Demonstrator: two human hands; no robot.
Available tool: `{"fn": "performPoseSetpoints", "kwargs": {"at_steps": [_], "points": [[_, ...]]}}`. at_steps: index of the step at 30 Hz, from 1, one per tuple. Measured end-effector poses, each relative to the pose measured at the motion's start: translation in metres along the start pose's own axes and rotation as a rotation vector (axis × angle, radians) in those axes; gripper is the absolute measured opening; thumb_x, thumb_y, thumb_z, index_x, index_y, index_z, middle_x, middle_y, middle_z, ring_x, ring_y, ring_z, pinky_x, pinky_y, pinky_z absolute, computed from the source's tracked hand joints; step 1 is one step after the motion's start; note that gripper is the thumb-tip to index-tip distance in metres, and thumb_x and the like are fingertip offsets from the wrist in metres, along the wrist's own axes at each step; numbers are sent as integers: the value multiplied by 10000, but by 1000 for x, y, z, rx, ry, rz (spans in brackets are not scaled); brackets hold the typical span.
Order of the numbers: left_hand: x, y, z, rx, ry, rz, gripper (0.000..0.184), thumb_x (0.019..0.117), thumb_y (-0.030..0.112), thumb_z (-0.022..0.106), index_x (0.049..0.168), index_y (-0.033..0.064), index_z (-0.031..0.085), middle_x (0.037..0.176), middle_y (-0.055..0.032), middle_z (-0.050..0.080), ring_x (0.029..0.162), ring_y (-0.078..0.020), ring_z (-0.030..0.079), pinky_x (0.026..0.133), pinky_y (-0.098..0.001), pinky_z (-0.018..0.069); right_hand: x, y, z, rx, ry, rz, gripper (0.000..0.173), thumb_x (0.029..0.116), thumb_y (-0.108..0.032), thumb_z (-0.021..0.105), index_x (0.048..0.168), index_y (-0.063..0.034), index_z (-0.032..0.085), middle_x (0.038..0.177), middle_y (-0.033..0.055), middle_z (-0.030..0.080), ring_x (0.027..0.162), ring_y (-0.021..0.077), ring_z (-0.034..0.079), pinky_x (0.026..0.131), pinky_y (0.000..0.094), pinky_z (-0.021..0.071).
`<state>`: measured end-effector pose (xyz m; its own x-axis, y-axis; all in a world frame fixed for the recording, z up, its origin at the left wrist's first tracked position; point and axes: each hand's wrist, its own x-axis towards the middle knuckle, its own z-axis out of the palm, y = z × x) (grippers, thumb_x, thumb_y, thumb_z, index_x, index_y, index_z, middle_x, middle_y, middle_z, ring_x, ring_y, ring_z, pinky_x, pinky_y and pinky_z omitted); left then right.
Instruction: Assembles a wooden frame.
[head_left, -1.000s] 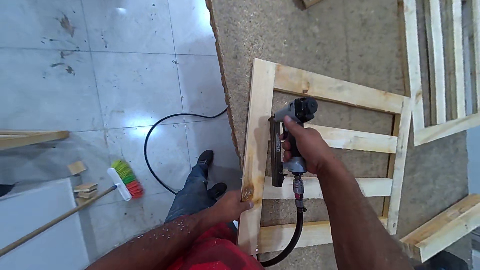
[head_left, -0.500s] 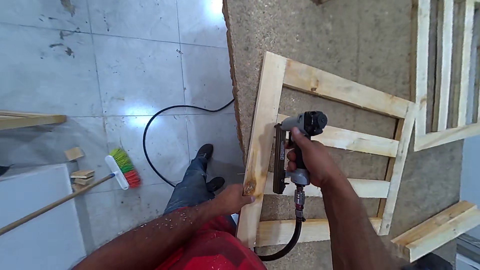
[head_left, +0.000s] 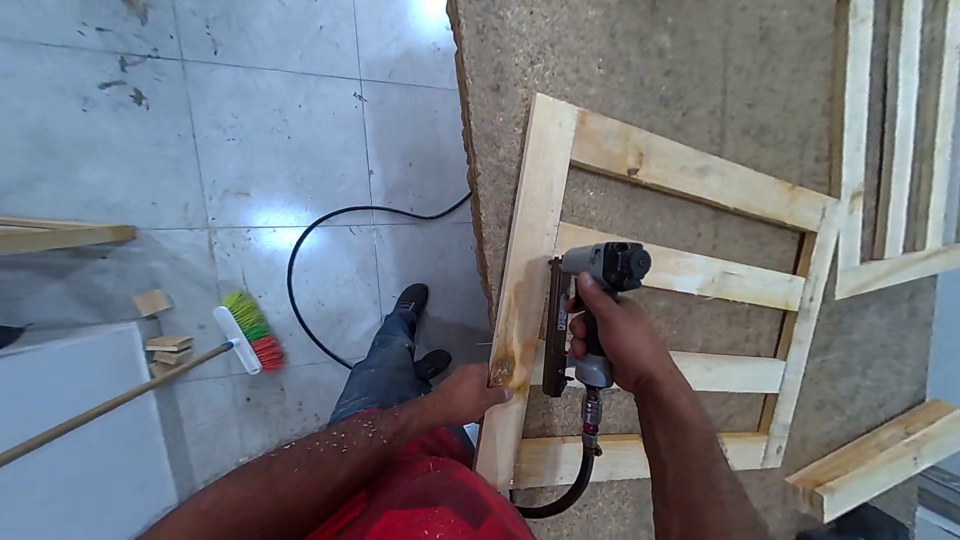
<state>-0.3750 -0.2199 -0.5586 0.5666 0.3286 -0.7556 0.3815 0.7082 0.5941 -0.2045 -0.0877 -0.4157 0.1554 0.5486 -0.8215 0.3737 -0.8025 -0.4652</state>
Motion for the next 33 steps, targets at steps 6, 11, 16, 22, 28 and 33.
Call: {"fn": "performPoseSetpoints", "kwargs": {"at_steps": [6, 11, 16, 22, 28, 33], "points": [[-1, -1, 0, 13, -4, 5, 437, 1028, 430, 599, 1229, 44, 631, 1045, -123, 733, 898, -216, 747, 835, -450, 631, -22, 24, -4, -13, 27, -40, 679, 956, -728, 502, 1157, -96, 648, 625, 77, 589, 483, 199, 584, 482, 368, 557], [3, -5, 3, -26, 4, -5, 392, 1017, 410, 625, 1187, 57, 652, 982, -108, 747, 836, -205, 756, 784, -438, 647, -60, 95, -9, 82, 11, -47, 559, 972, -558, 570, 1189, -48, 642, 599, 76, 567, 480, 204, 573, 509, 377, 563], [5, -2, 1, 25, -11, -20, 397, 1020, 414, 621, 1178, 51, 649, 982, -104, 742, 845, -197, 751, 802, -439, 640, -70, 129, 5, 114, -21, -17, 497, 976, -471, 594, 1152, -10, 650, 579, 63, 572, 462, 190, 564, 488, 352, 546], [4, -4, 1, 6, -3, -16, 375, 1018, 409, 627, 1173, 69, 654, 970, -89, 751, 829, -187, 756, 783, -429, 647, -67, 130, 12, 114, -14, -12, 486, 967, -495, 592, 1091, -30, 664, 571, 66, 576, 464, 193, 574, 495, 348, 547], [5, -6, 2, 23, 12, 16, 374, 1010, 408, 642, 1159, 65, 655, 952, -89, 749, 807, -189, 755, 765, -434, 652, -73, 134, 15, 69, -26, -20, 476, 951, -542, 630, 955, -67, 653, 571, 78, 573, 471, 209, 577, 498, 354, 542], [2, -2, 1, 29, 4, 17, 390, 1020, 409, 628, 1168, 50, 659, 953, -100, 749, 815, -208, 755, 775, -457, 649, -83, 146, 17, 68, -10, 17, 487, 943, -537, 636, 1013, -55, 651, 592, 70, 591, 486, 201, 592, 506, 351, 553]]}}
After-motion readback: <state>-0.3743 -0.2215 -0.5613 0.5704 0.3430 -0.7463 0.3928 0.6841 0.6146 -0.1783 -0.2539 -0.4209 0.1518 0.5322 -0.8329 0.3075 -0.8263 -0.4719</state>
